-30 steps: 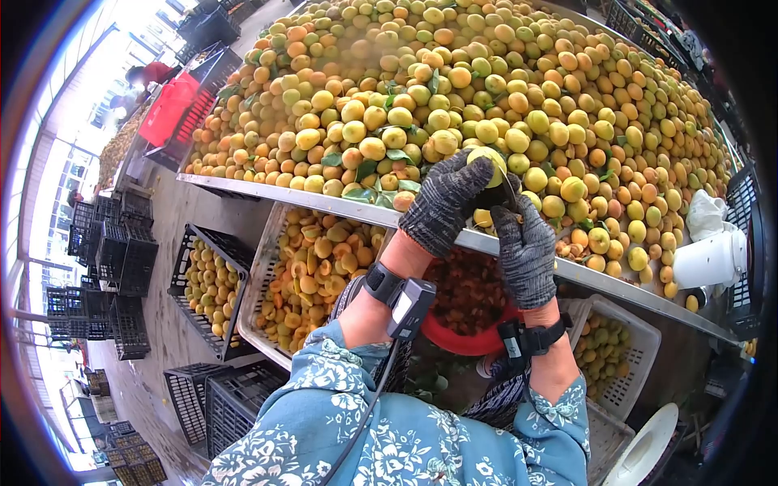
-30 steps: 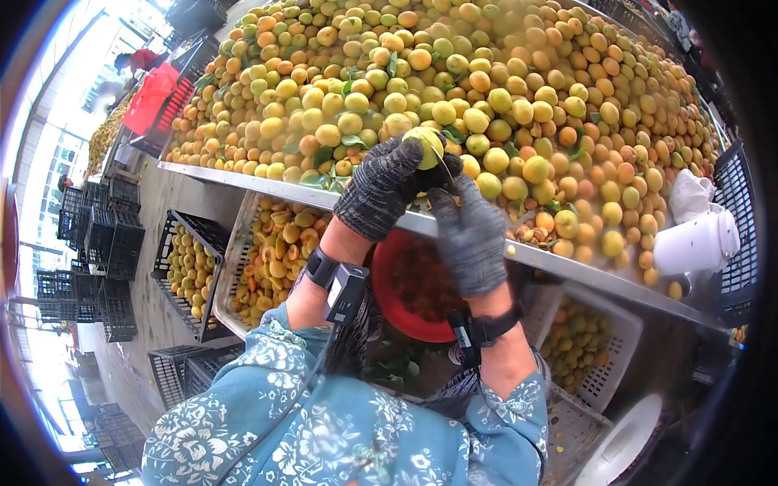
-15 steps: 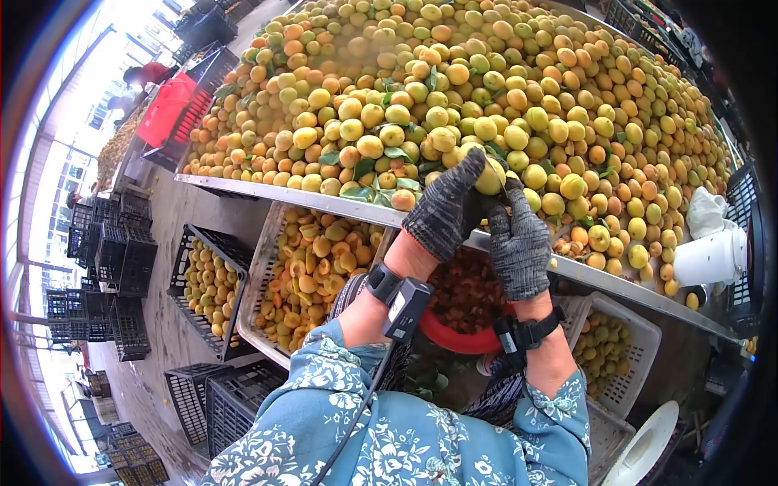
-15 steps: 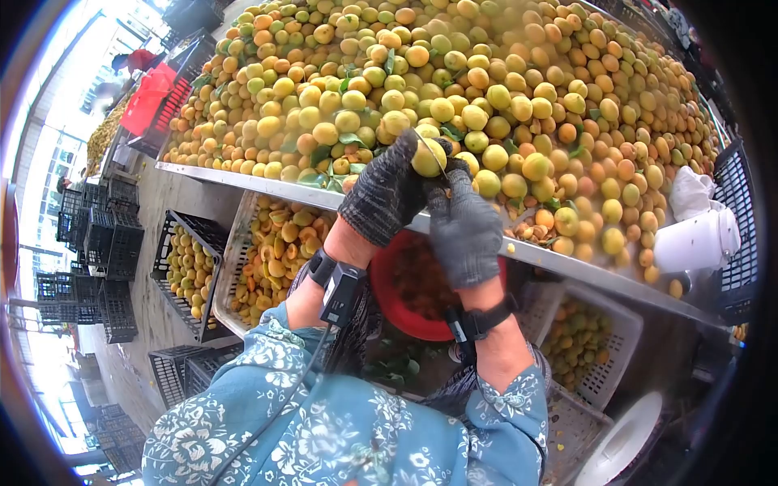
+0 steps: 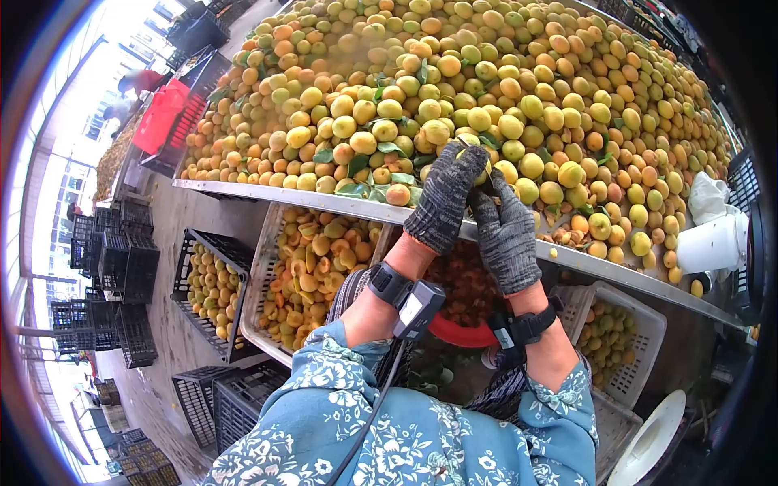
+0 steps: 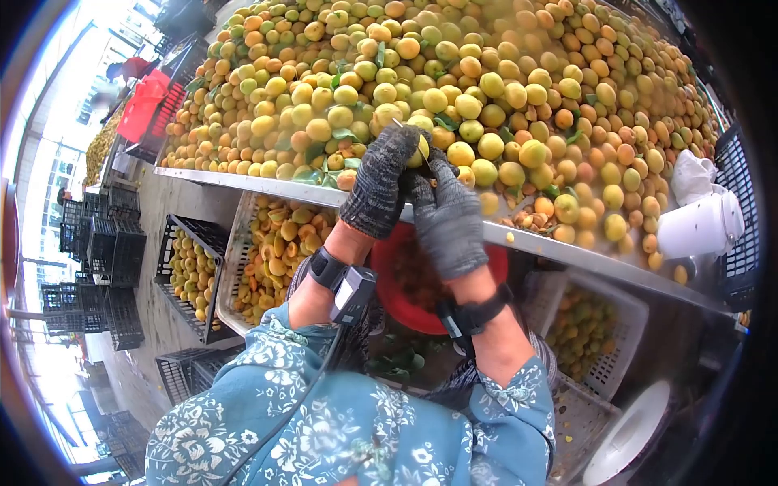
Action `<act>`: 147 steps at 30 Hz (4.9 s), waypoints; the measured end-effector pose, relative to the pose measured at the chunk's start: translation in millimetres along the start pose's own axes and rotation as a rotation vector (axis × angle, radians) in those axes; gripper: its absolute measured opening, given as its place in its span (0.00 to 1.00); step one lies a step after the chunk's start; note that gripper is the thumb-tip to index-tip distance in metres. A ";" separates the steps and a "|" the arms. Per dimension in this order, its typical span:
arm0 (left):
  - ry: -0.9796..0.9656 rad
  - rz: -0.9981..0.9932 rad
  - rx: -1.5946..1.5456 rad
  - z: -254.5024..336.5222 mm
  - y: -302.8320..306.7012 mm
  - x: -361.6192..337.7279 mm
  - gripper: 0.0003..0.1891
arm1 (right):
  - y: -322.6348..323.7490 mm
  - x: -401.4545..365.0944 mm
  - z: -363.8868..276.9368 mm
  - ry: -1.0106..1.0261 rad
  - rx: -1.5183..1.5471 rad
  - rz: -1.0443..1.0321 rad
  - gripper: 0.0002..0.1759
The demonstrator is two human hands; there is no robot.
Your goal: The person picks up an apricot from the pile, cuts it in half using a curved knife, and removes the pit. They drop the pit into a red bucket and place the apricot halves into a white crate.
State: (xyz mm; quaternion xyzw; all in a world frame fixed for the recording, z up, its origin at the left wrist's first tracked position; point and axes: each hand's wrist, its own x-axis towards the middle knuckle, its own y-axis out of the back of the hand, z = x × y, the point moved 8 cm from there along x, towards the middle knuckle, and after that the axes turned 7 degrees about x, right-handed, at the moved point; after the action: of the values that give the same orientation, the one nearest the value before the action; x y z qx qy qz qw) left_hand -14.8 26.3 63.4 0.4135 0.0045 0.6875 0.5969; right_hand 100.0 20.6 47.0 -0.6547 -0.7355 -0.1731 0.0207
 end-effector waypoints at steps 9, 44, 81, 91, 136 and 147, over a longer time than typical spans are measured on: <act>0.168 -0.053 -0.276 -8.4 -10.3 -0.3 0.17 | -7.0 -5.6 5.2 -0.178 0.393 -0.091 0.13; 0.799 -0.005 -1.314 -24.1 -38.4 -8.9 0.15 | 14.2 -3.6 -13.2 -0.042 -0.494 -0.071 0.22; 0.520 0.073 -0.818 -53.4 -42.1 -13.2 0.13 | 21.9 -2.3 9.2 -0.360 0.109 -0.219 0.12; 0.880 -0.086 -1.365 -12.6 -54.9 -15.7 0.20 | 68.2 13.2 -13.4 -0.133 0.405 0.086 0.14; 0.717 -0.313 -0.981 31.2 -63.1 -22.7 0.22 | 114.5 10.6 0.1 -0.279 0.807 0.357 0.08; 0.462 -0.457 -0.603 56.2 -83.6 -28.4 0.23 | 133.7 11.1 -26.6 0.026 0.927 0.372 0.09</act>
State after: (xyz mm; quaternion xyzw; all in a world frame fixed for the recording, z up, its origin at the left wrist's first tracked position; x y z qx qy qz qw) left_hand 84.3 -0.5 42.6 0.0446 0.0284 0.5830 0.8108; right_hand 223.0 34.8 105.3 -0.6945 -0.6054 0.1705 0.3494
